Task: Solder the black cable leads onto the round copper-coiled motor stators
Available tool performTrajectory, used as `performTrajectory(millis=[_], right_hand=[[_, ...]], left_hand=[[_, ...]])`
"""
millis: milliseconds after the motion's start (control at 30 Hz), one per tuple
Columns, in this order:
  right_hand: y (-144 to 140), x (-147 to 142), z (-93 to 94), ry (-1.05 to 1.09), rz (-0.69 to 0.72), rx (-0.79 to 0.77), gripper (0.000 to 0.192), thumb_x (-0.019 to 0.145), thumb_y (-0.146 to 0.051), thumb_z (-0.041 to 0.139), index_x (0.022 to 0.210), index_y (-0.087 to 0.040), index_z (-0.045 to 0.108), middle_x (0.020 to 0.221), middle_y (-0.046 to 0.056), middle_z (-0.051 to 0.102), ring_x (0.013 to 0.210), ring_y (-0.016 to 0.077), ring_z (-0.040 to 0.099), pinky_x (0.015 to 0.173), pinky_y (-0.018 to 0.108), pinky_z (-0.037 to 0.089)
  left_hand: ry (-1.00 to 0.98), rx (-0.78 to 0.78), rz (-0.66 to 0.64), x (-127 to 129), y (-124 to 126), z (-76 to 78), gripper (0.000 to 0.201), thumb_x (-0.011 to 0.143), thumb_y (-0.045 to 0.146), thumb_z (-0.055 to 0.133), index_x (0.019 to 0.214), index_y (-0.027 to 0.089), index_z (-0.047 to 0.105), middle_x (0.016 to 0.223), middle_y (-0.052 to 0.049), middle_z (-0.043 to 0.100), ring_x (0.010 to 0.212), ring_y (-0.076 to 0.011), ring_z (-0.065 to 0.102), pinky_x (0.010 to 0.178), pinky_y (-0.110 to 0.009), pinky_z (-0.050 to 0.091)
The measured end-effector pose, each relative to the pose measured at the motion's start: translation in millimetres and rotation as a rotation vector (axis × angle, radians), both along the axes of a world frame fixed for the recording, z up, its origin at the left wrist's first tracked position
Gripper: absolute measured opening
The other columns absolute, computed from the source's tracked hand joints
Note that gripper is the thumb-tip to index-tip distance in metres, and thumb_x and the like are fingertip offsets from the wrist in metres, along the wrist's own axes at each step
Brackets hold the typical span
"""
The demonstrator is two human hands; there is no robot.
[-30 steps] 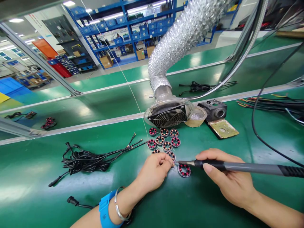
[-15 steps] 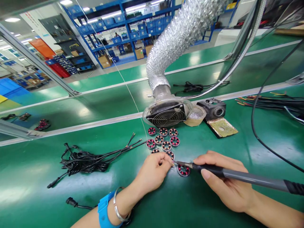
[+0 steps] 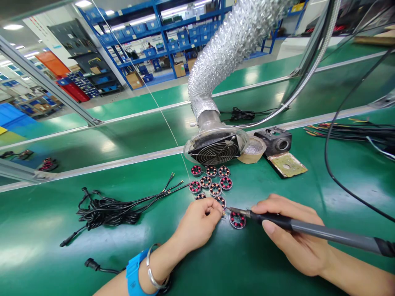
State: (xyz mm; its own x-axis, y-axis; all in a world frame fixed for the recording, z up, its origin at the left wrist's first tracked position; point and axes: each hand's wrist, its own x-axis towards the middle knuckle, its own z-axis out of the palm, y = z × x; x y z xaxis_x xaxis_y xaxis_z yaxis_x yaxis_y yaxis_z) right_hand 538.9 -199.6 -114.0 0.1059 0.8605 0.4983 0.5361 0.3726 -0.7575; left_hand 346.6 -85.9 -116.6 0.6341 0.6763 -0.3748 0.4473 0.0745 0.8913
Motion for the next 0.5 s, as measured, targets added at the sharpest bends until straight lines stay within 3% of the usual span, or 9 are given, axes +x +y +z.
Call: performTrajectory(millis=[500], right_hand=[[0.6,0.7,0.3,0.024,0.028,0.013,0.019,0.088,-0.016,0.052,0.104,-0.022,0.061,0.074,0.001,0.062,0.059,0.0141,0.052,0.054,0.027,0.039]], left_hand=[[-0.046,-0.127,0.011,-1.1,-3.2,-2.6,0.019,0.085,0.032,0.047,0.073,0.018,0.052,0.048,0.009,0.038,0.045,-0.0087,0.029,0.045,-0.022,0.022]])
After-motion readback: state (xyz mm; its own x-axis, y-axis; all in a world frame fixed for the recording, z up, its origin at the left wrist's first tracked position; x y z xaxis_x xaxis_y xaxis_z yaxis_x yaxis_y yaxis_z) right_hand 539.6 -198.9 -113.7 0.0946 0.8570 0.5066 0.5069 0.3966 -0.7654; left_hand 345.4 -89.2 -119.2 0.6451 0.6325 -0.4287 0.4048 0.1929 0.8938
